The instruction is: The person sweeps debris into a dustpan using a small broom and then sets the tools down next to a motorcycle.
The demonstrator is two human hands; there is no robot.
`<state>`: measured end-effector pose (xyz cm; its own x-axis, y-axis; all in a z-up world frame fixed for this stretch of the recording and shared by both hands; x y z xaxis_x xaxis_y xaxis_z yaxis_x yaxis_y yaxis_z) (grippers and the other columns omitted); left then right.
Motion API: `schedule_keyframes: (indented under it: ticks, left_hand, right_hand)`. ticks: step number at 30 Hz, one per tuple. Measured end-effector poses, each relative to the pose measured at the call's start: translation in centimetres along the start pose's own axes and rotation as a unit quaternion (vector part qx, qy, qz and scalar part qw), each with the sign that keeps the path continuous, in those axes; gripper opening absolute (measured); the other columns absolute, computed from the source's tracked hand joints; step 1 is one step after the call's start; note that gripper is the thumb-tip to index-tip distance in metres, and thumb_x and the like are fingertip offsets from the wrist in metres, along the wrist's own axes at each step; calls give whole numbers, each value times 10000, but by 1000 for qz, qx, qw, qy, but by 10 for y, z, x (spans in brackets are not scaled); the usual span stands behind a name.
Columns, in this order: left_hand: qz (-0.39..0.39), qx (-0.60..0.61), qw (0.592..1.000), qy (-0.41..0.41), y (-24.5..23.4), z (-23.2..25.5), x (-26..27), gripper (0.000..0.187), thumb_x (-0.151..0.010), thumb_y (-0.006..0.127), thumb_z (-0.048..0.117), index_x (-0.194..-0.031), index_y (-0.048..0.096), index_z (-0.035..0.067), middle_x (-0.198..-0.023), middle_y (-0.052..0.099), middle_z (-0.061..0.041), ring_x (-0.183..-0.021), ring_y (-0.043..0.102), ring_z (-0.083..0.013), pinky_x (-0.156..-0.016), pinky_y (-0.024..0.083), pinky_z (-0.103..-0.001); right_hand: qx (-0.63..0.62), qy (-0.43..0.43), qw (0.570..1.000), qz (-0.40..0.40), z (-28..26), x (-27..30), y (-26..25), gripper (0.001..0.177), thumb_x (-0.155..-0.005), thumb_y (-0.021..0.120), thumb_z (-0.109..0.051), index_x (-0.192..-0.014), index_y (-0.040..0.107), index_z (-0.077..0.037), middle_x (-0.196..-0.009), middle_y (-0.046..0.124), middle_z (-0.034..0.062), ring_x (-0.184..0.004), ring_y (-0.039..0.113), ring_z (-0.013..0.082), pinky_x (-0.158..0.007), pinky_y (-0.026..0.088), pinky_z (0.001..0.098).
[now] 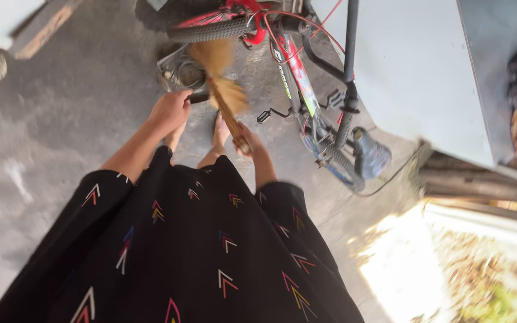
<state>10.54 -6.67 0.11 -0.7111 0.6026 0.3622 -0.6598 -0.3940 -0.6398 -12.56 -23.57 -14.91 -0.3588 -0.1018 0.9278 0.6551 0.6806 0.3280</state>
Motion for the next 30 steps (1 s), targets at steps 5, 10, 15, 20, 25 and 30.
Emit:
schedule_keyframes:
  ticks: [5, 10, 15, 20, 25, 30]
  left_hand:
    - [23, 36, 998, 47, -23, -48, 4, 310, -968, 581, 128, -1248, 684, 44, -1119, 720, -233, -1023, 679, -423, -873, 539, -488]
    - [13, 9, 996, 90, -32, -70, -2, 312, -945, 603, 123, -1228, 687, 23, -1137, 713, -246, -1049, 678, -426, -896, 537, -488]
    - [23, 51, 991, 117, -35, -50, 20, 337, -938, 615, 134, -1249, 675, 22, -1159, 710, -252, -1050, 683, -423, -893, 546, -481]
    - [9, 49, 996, 80, -29, -59, 52, 329, -934, 628, 134, -1242, 681, 32, -1106, 719, -245, -993, 689, -431, -839, 554, -487]
    - [20, 26, 994, 102, 16, -45, 50, 313, -938, 644, 95, -1241, 686, 30, -1064, 725, -237, -986, 700, -429, -821, 564, -489]
    - [-72, 39, 990, 119, 99, 16, 48, 350, -928, 645, 91, -1271, 666, 19, -1031, 741, -213, -938, 732, -367, -807, 575, -445]
  right_hand:
    - [88, -178, 975, 103, 64, 112, -12, 886, -805, 627, 12, -1601, 307, -207, -827, 635, 173, -457, 569, 216, -392, 491, 348]
    - [69, -220, 947, 224, 83, 147, -15, 856, -826, 639, -10, -1587, 311, -226, -917, 690, 96, -471, 576, 223, -401, 495, 367]
    - [23, -119, 942, 314, 17, 34, -29, 705, -927, 606, -114, -1497, 309, -404, -728, 518, 68, -524, 504, 195, -443, 479, 386]
    - [-73, -62, 985, 142, 26, -32, 22, 667, -894, 618, -56, -1434, 360, -351, -725, 537, 92, -516, 522, 194, -415, 466, 346]
    - [-120, -28, 992, 1, 106, 19, -3, 798, -850, 624, -6, -1496, 327, -371, -737, 573, 135, -505, 525, 172, -399, 448, 298]
    - [-135, -121, 981, 62, 209, 173, -136, 864, -812, 646, 86, -1592, 408, -201, -829, 610, 81, -507, 507, 155, -436, 426, 284]
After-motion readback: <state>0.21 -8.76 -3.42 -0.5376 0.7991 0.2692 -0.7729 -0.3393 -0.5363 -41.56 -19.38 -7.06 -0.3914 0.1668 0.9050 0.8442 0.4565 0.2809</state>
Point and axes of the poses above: each hand's wrist, its own x-axis away from the middle knuckle, its own y-axis out of the palm, z = x × y, the point moved 7 cm from there along -x, towards the middle knuckle
